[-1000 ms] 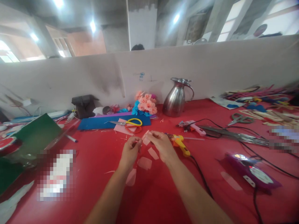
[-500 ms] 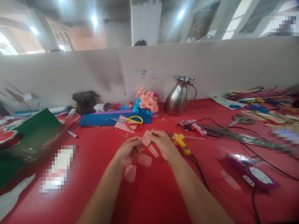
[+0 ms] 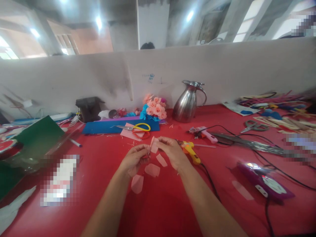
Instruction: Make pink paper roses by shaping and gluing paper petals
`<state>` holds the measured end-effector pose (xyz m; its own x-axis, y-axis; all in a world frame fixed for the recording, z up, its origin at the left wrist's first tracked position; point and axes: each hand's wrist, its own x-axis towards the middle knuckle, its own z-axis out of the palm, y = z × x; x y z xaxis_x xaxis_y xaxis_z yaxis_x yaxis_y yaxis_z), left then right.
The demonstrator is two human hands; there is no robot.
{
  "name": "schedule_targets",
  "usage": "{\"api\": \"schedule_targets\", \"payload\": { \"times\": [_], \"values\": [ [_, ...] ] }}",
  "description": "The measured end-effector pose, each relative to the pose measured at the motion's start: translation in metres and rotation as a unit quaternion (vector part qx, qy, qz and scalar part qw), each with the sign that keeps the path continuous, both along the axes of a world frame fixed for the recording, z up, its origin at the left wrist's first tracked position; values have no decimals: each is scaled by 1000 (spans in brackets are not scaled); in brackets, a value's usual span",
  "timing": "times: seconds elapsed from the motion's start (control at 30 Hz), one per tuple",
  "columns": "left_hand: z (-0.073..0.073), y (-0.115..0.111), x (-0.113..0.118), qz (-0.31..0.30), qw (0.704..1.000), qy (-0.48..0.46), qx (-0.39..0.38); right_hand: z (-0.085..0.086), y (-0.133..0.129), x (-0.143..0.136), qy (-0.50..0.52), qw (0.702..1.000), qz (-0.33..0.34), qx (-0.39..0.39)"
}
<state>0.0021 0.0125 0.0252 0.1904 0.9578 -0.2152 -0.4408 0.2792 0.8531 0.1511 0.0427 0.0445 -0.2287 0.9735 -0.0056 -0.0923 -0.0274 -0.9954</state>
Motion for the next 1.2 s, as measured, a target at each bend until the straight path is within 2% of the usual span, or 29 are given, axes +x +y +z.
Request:
{"api": "schedule_targets", "payload": {
  "times": [0.37, 0.63, 0.87, 1.2],
  "values": [
    [-5, 3, 1, 33, 999, 7, -4, 0, 0, -1, -29, 999, -7, 10],
    [3, 0, 8, 56, 998, 27, 14, -3, 1, -2, -16, 1000, -6, 3],
    [2, 0, 7, 53, 997, 45, 16, -5, 2, -2, -25, 1000, -2, 11],
    [3, 0, 7, 54, 996, 75, 14, 2, -1, -2, -19, 1000, 17, 13]
  ]
}}
